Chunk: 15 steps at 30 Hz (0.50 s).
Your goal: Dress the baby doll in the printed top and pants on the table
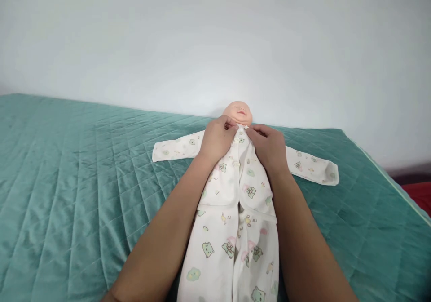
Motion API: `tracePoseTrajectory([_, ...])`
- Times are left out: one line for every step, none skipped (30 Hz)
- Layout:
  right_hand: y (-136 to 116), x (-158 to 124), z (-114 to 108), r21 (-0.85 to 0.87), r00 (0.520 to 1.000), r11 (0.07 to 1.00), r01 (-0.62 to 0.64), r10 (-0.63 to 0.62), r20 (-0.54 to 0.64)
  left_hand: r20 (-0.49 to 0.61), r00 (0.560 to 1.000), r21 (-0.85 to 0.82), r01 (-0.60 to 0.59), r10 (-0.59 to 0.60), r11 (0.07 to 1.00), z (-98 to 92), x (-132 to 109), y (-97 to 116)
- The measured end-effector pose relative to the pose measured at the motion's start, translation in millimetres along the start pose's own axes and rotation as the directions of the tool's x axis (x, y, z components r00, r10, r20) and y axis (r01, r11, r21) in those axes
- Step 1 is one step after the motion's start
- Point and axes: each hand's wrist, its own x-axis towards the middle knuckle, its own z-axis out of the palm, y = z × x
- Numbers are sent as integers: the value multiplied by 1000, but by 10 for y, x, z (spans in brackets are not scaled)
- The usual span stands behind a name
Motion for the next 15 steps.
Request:
tracePoseTrajectory([27,10,-5,46,1000,999,11,-11,8,-1,1000,2,3,-3,1000,-3,-3,5])
tracePoseTrajectory([55,23,-10,89,1000,996,20,-22,12,2,1000,4,6,-6,1000,-6,-6,9])
tracePoseTrajectory([82,37,-17,132,999,991,26,-29,17,9,1000,0,8,-8,1000,-9,-8,12])
tracePoseTrajectory([105,50,-23,178,999,984,26,-31,27,18,1000,-12,10,-9,1000,-14,-10,13])
tracePoseTrajectory([121,61,-28,221,999,975,22,-31,41,28,1000,-32,12,-11,999,-20,-11,10])
tracePoseTrajectory([130,68,-32,255,998,967,18,-34,56,39,999,-57,15,-13,998,-27,-11,4])
tracePoseTrajectory([131,70,-34,276,997,961,19,-40,71,49,999,-86,17,-13,996,-34,-10,-6])
tracePoseTrajectory([126,68,-33,282,995,959,22,-48,85,60,998,-114,19,-12,993,-42,-7,-19])
tracePoseTrajectory([116,64,-31,278,994,960,30,-59,94,72,997,-142,16,-6,990,-49,-3,-35])
tracePoseTrajectory([103,57,-28,268,993,963,40,-69,100,86,996,-165,12,2,986,-56,3,-51])
tracePoseTrajectory([90,50,-24,259,991,965,47,-77,106,98,995,-184,7,11,983,-61,9,-68])
tracePoseTrajectory([79,44,-20,252,991,966,53,-82,108,107,994,-197,3,18,980,-63,15,-82])
tracePoseTrajectory([72,39,-16,246,990,968,55,-84,110,114,993,-203,1,22,979,-64,20,-94])
tracePoseTrajectory([69,37,-13,241,990,969,56,-85,109,115,993,-204,0,24,979,-62,25,-102])
tracePoseTrajectory([70,36,-12,235,990,970,56,-84,109,115,993,-201,0,24,980,-59,30,-106])
